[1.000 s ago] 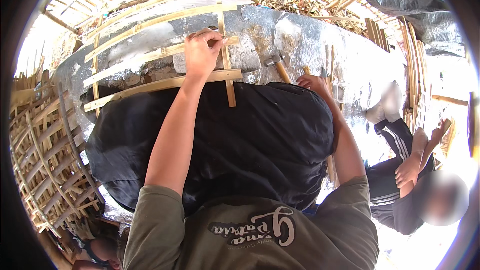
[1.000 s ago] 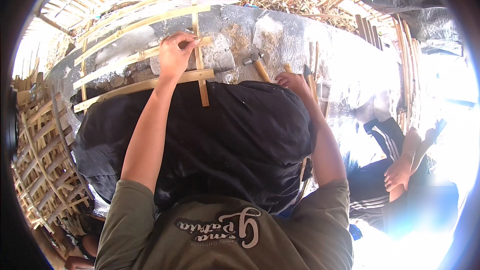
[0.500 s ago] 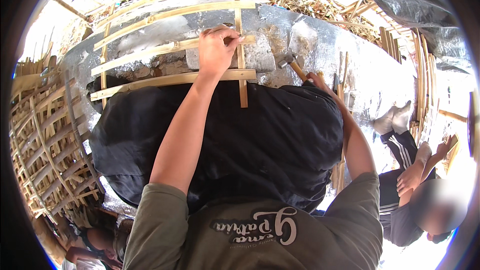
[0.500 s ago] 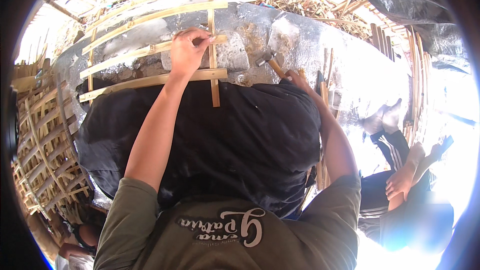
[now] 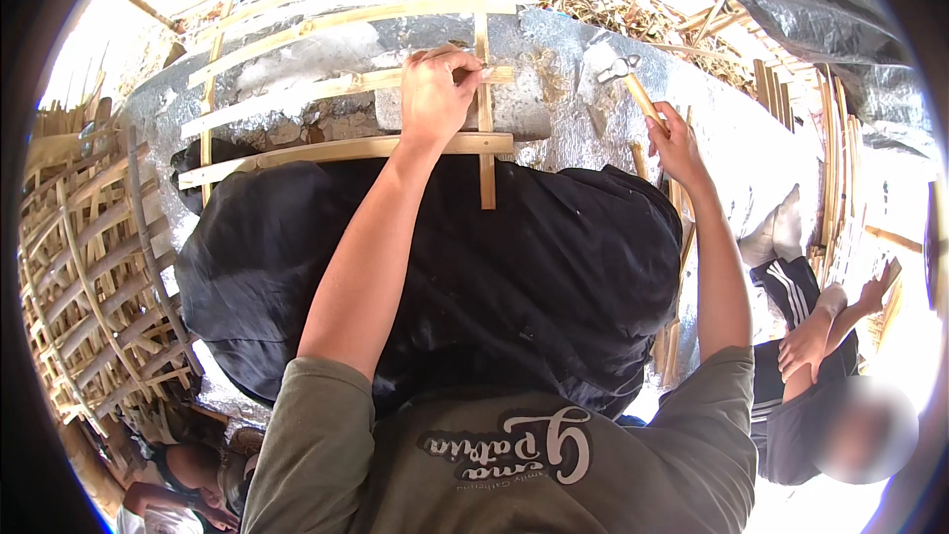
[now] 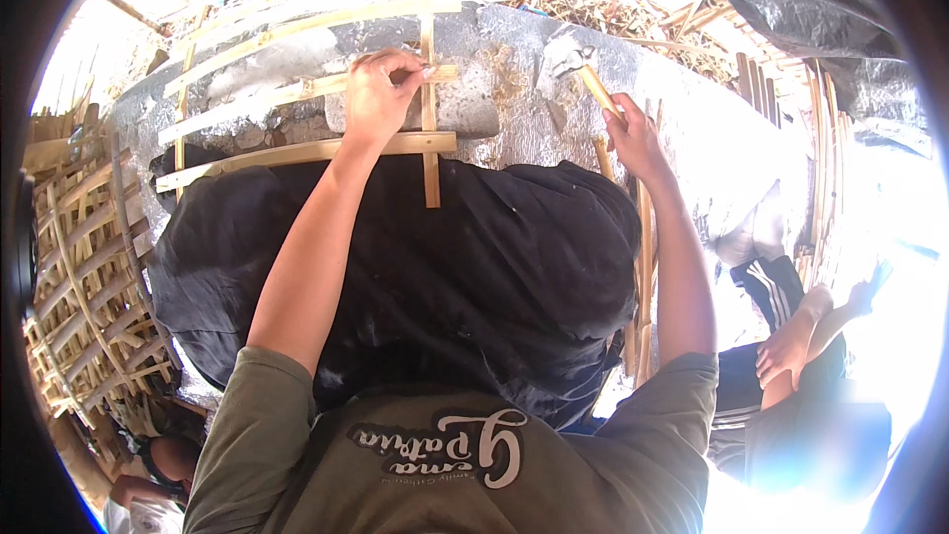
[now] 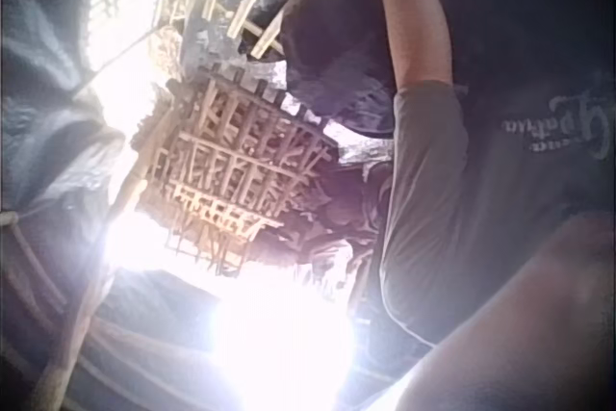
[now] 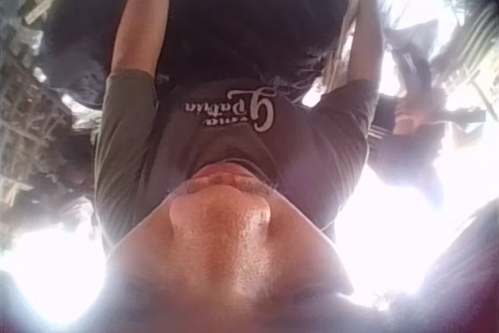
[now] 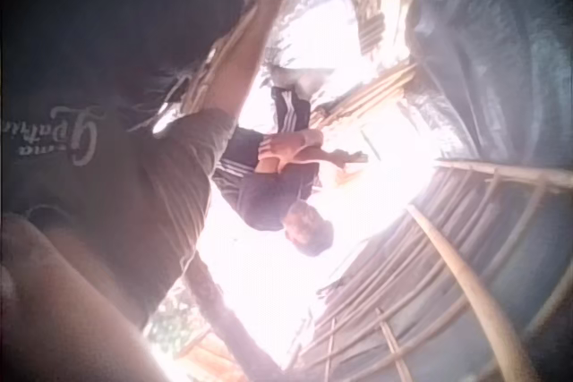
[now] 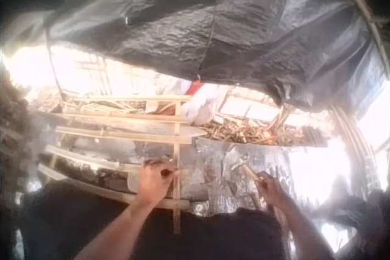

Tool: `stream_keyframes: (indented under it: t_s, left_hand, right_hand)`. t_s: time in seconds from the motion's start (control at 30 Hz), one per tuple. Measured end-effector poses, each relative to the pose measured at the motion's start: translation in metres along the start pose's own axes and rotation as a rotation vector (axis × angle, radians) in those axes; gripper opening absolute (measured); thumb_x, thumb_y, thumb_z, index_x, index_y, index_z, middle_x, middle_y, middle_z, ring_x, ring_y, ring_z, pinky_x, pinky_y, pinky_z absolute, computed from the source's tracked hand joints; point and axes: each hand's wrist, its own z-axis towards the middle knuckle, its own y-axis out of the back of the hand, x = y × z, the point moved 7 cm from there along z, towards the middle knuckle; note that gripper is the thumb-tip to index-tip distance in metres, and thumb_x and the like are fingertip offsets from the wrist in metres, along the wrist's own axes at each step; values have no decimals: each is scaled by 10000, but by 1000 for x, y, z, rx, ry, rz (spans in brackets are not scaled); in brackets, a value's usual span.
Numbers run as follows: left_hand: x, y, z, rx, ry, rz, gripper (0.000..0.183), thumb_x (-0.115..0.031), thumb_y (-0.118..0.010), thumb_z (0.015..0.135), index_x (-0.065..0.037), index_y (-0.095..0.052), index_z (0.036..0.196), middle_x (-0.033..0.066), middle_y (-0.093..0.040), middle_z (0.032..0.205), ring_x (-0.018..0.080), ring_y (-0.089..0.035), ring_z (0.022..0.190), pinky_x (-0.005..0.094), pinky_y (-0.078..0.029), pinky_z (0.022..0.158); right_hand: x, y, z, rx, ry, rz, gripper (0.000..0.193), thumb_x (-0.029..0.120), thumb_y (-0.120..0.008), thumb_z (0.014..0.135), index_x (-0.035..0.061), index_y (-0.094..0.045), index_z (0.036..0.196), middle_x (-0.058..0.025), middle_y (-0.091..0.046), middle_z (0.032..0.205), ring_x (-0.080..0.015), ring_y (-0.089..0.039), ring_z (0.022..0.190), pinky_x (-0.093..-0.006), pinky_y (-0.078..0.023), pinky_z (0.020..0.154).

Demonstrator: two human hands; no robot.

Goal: The person assembles a wooden frame by positioning thin wooden slats and securing them with nails. They use a hammer to drive nails into the joints, repeatedly adjusting the slats to ensure alignment. The work is performed on a surface covered with a black tarp.

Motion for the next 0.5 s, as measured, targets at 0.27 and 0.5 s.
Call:
stream_keyframes:
  t_s: [0.27,0.5]
  left_hand:
    - [-2,2,-1,-55,-66,54,132,-114,-833,767,-52,-719,742,64,-721,771,238,-659,645,379,-513,735]
    - [-6,1,0,12,-11,60,128,-114,-823,785,-19,-738,782,93,-750,850,256,-708,757,365,-543,780]
  right_hand:
    - [76,3,-17,-147,228,-42,253,201,-597,1023,49,-576,1223,-154,-627,740,-239,-611,619,-389,-468,615]
    - [174,-6,-50,-112,425,-130,223,146,-610,999,60,-587,1203,-215,-664,803,-416,-662,727,-467,-491,638]
